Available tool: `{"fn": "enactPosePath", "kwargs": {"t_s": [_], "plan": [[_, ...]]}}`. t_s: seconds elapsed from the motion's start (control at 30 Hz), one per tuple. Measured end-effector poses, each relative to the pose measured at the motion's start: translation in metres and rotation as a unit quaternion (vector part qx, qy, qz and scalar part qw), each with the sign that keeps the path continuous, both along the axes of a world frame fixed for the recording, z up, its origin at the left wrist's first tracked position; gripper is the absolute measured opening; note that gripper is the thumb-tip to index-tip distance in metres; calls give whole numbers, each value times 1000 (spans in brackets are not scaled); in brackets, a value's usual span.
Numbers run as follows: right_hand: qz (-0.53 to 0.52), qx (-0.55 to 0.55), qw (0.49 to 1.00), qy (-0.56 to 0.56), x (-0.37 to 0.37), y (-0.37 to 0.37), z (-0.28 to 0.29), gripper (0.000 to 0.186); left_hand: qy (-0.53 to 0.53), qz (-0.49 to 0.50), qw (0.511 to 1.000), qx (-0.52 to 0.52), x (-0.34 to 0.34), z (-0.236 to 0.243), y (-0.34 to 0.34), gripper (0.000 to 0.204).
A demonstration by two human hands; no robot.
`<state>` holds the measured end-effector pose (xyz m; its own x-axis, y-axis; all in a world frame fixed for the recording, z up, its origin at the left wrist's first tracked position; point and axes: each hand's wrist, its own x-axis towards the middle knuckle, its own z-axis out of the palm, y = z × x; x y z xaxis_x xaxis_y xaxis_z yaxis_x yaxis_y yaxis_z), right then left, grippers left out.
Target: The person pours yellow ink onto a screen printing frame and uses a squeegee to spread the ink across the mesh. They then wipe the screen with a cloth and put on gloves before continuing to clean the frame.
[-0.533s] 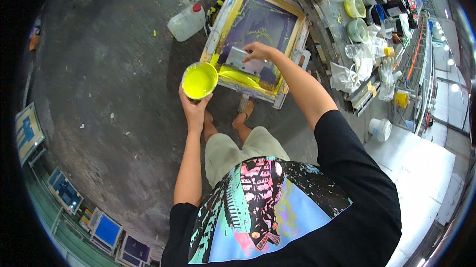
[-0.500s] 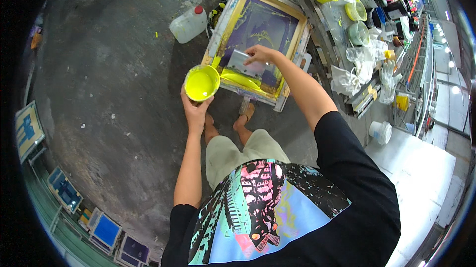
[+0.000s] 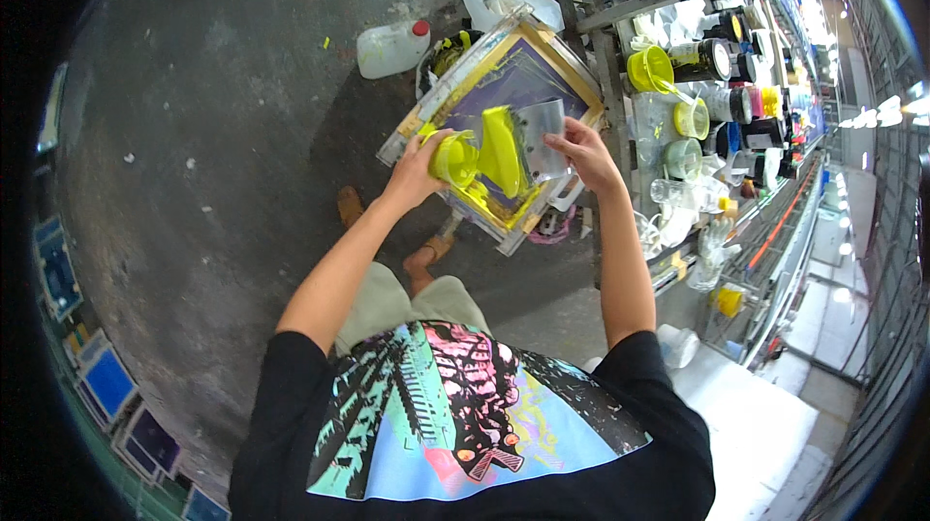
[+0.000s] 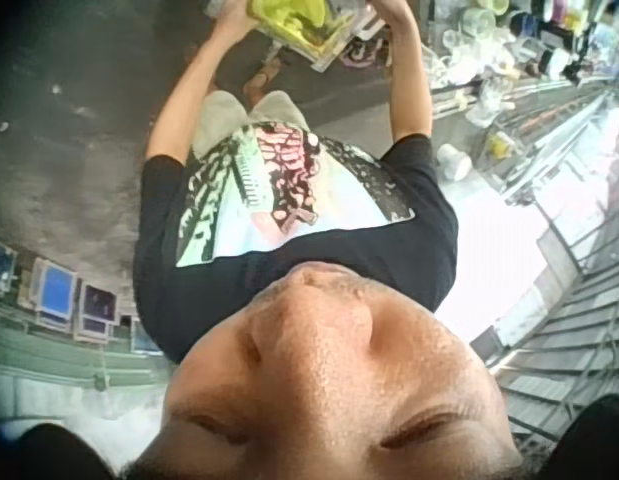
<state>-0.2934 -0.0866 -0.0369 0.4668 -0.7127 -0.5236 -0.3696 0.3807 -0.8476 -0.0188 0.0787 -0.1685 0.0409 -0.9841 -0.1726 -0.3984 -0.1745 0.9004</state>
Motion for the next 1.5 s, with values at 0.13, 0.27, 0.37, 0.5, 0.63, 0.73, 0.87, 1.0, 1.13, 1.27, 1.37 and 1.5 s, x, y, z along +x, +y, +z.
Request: {"fn": "enactPosePath", "kwargs": {"t_s": [0.13, 0.27, 0.37, 0.5, 0.63, 0.73, 0.87, 1.0, 1.13, 1.27, 1.37, 1.5], "plan": [[-120, -211, 970, 25, 18, 67, 76, 37, 96, -29, 995, 3, -41, 1, -23, 100], [-204, -372, 903, 66, 20, 126, 91, 36, 299, -13, 954, 7, -62, 20, -39, 98], [-264, -429, 862, 65, 17, 148, 93, 39, 439, -2, 893, 95, -59, 70, -44, 97], [-280, -477, 831, 58, 9, 152, 92, 43, 447, 19, 887, 114, -62, 118, -48, 98], [-260, -516, 812, 81, 5, 151, 87, 47, 469, 28, 880, 65, -63, 140, -55, 92], [-232, -538, 805, 91, 5, 151, 87, 47, 463, 50, 884, 34, -62, 147, -56, 86], [-242, -523, 808, 122, 7, 149, 90, 38, 459, 86, 884, -15, -72, 141, -61, 80], [-234, -530, 799, 161, 10, 149, 95, 35, 458, 108, 882, -23, -76, 147, -62, 77], [-211, -545, 793, 175, 15, 152, 95, 40, 417, 123, 898, -71, -77, 148, -61, 76], [-198, -580, 777, 140, 7, 145, 83, 38, 407, 135, 901, -62, -77, 155, -62, 77], [-207, -573, 780, 145, 5, 147, 80, 36, 394, 148, 904, -79, -73, 165, -58, 79], [-197, -576, 779, 147, 2, 147, 82, 36, 416, 152, 892, -90, -61, 183, -50, 79]]}}
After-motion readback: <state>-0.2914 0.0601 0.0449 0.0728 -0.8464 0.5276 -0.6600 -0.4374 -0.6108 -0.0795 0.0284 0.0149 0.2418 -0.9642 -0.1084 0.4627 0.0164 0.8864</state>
